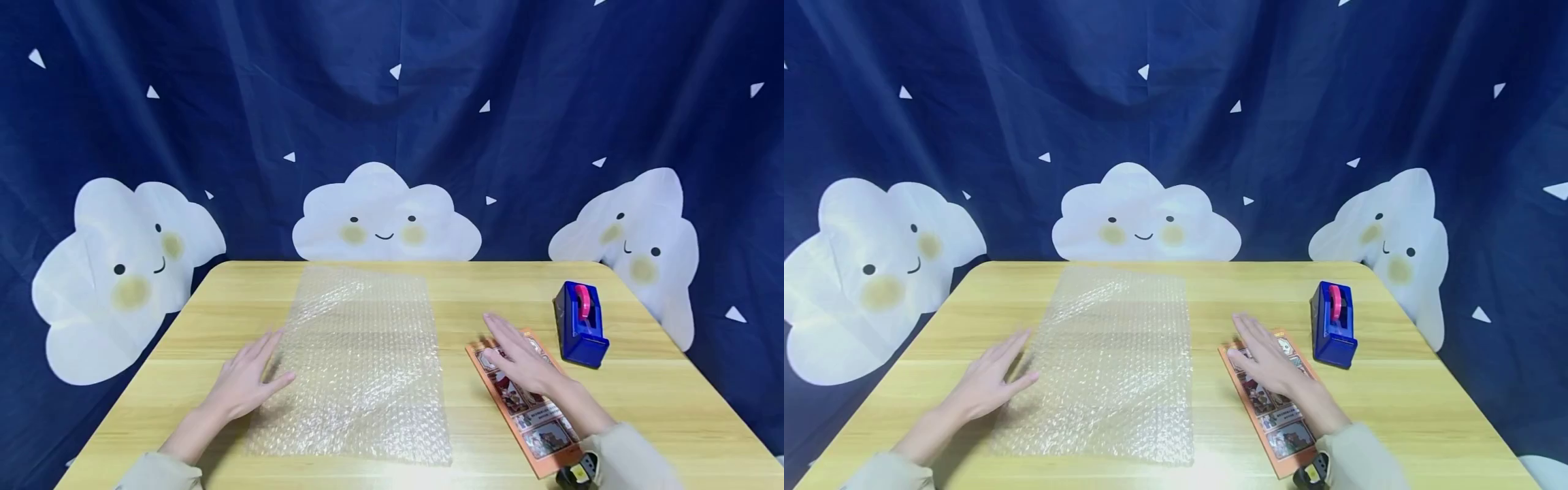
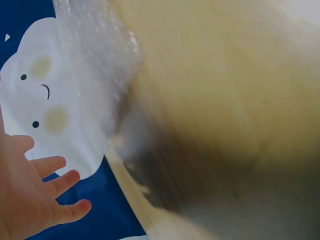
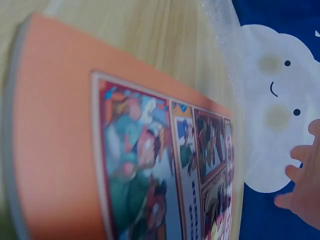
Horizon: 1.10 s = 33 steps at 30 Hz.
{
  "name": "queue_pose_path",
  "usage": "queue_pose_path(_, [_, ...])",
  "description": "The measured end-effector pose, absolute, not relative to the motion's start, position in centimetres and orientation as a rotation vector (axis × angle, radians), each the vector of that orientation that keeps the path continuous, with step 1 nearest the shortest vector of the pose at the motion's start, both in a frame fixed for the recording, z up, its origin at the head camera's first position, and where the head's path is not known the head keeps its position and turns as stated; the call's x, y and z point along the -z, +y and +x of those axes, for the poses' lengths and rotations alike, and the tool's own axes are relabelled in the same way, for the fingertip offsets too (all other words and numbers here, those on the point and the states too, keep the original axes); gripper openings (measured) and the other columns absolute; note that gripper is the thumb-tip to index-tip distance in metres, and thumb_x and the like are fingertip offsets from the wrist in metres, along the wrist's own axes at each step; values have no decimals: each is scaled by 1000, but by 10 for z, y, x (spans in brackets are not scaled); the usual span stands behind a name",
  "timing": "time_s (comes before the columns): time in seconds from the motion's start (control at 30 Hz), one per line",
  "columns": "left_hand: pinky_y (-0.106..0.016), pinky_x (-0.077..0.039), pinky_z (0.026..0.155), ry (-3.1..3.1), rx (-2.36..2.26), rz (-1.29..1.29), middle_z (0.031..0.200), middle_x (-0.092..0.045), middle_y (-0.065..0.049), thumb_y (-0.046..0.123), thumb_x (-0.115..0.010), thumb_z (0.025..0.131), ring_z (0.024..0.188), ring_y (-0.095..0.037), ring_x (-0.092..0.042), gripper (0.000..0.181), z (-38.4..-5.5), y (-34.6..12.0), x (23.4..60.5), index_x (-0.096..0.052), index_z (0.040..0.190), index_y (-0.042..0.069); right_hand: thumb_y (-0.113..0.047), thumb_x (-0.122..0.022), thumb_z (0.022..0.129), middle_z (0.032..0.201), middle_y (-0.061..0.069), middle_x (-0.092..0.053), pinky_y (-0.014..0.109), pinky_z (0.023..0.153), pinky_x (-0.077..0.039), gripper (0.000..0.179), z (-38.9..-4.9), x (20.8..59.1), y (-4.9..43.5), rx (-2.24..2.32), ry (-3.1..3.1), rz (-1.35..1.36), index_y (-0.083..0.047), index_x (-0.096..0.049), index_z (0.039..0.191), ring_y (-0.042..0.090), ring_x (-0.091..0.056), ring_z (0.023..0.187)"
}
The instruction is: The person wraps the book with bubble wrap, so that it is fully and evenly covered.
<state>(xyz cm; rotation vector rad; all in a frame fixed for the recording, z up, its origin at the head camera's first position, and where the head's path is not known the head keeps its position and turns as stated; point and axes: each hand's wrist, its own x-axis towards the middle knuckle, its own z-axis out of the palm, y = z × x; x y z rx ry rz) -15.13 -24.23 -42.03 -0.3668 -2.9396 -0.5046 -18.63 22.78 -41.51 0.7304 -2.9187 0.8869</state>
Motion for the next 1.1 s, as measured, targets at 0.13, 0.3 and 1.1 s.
queue_pose_path(0.13, [-68,-29,91,-2924,593,-396,142,-34,-22,48,-57,84,121,-50,-35,78,-151,-248,423,-28,143,5,-27,-37,98,150,23,-11,63,103,-12,61,-191,415,222,-1140,-2919,742,1,-10,145,45,-9,134])
queue_pose_path(0.3, [-64,-25,96,-2955,772,-422,143,-27,-28,43,-57,86,124,-50,-30,82,-147,-253,427,-20,143,-3,-32,-30,100,150,23,-8,60,105,-9,61,-199,417,213,-1315,-2916,732,2,-6,145,43,-7,135])
queue_pose_path(1.1, [-62,-33,92,-2982,1141,-731,137,-26,-39,28,-78,69,119,-55,-34,103,-143,-271,432,-15,140,-12,-24,-46,96,145,29,-20,52,107,-20,69,-226,435,167,-1401,-3006,756,5,-5,144,43,-28,129])
